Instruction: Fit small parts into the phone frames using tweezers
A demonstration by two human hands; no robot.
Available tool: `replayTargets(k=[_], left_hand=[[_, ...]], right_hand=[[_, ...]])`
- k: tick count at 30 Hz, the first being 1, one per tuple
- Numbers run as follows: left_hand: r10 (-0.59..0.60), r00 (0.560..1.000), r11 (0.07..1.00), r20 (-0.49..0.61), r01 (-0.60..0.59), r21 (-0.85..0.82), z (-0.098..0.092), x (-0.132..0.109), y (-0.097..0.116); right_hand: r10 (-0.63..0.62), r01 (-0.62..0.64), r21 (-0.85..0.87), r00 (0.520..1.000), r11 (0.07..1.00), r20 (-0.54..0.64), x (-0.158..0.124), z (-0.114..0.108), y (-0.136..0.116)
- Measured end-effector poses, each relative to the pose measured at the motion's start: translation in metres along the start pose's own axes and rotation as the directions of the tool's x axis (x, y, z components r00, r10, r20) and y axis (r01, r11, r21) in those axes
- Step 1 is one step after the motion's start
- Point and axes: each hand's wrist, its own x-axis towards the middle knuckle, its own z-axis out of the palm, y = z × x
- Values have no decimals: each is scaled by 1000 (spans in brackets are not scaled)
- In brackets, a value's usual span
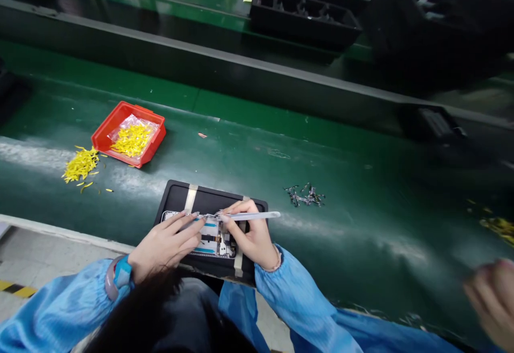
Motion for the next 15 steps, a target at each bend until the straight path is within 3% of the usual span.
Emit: replayTargets(k=[10, 15], left_hand=[[27, 999, 998, 20, -28, 49, -3, 1, -1], [8, 1000, 999, -1, -8, 40, -4, 2, 2]], right_hand=[[47, -44, -59, 998, 997, 42, -2, 3, 2], [45, -46, -32, 998, 998, -48, 0, 3, 0]])
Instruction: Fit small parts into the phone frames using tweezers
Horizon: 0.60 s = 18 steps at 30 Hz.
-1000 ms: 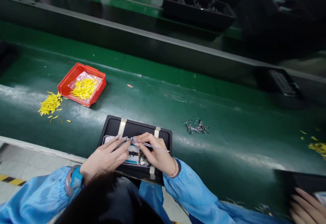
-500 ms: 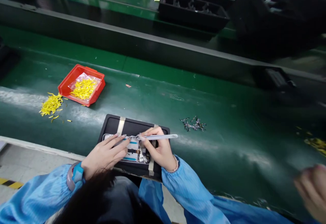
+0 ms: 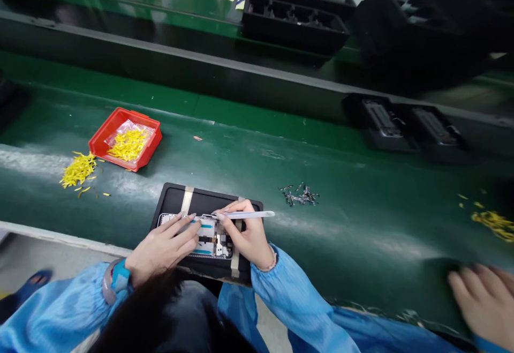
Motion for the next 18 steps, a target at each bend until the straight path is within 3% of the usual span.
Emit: replayTargets(k=[4, 7, 10, 14, 18], left_hand=[[-24, 999, 1000, 25, 24, 1, 3, -4, -1], [-66, 996, 998, 63, 66, -2, 9, -11, -2], [-141, 989, 989, 46, 142, -28, 16, -15, -2], [-195, 981, 980, -21, 194, -48, 18, -14, -1], [-159, 984, 986, -76, 155, -56, 17, -12, 0]], right_hand=[[-6, 9, 54, 998, 999, -62, 2, -2, -1], [-98, 99, 5, 990, 995, -105, 1, -8, -3], [-136, 140, -195, 990, 971, 32, 0, -13, -7], [-7, 106, -332, 958, 937, 285, -1, -8, -9], [53, 75, -378, 947, 923, 316, 2, 3, -2]])
